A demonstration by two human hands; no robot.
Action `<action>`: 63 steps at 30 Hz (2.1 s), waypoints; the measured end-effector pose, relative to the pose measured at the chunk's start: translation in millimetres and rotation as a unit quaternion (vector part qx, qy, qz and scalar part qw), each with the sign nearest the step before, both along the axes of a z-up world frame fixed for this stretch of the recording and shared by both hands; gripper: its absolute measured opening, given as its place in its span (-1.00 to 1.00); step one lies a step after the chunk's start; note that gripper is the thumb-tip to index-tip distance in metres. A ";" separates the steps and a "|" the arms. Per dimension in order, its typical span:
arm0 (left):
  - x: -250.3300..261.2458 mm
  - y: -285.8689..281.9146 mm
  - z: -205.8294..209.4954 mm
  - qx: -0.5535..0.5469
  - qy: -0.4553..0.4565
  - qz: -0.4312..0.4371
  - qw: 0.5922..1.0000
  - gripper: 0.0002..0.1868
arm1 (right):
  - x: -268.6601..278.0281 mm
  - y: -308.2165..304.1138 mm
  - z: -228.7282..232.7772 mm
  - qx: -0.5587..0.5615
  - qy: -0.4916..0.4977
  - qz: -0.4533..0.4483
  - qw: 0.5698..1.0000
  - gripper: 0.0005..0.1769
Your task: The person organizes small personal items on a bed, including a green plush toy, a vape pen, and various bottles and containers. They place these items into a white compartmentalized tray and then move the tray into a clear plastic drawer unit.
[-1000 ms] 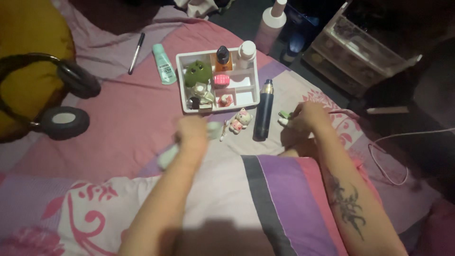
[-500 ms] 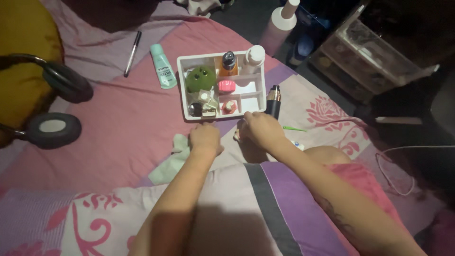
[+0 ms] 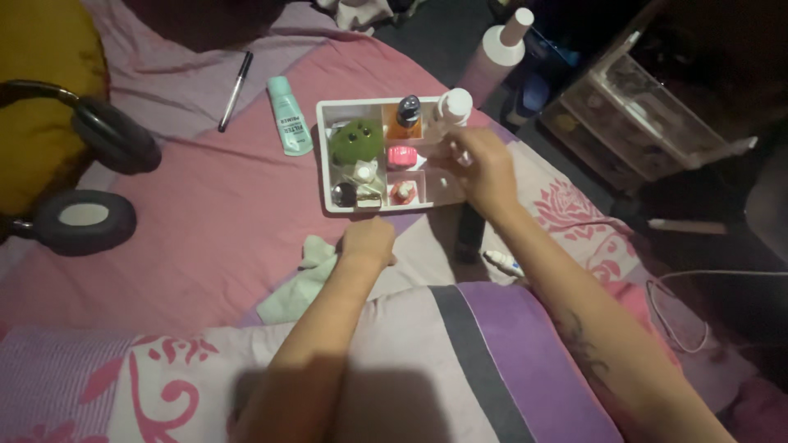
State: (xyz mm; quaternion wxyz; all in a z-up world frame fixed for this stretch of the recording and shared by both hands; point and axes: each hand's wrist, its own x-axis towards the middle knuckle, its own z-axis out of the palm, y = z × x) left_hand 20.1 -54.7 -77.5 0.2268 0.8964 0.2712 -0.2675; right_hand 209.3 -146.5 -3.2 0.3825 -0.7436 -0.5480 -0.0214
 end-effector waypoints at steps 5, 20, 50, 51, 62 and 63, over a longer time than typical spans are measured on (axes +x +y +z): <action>-6.4 2.0 7.1 -0.004 -0.024 -0.004 1.000 -0.53 | -3.1 13.5 -17.9 0.008 -0.055 0.060 0.997 -0.46; -2.6 5.2 13.0 -0.018 -0.005 -0.007 1.000 -0.59 | 35.7 -101.6 -14.9 -0.620 0.064 0.096 0.776 -0.62; -16.7 13.4 5.2 -0.081 -0.042 0.008 0.996 -0.58 | 104.7 -57.4 12.0 -0.291 -0.012 -0.040 0.956 -0.56; -14.9 13.9 6.5 -0.082 -0.043 0.006 0.996 -0.59 | 107.3 -71.4 7.4 -0.381 0.007 -0.025 0.924 -0.63; -16.0 10.7 21.8 -0.116 -0.074 0.036 0.990 -0.62 | 87.8 -119.4 -16.3 -0.472 0.008 -0.029 0.881 -0.75; -18.9 11.1 19.2 -0.125 -0.073 0.043 0.989 -0.63 | 82.5 -113.6 -6.1 -0.440 0.038 -0.032 0.896 -0.75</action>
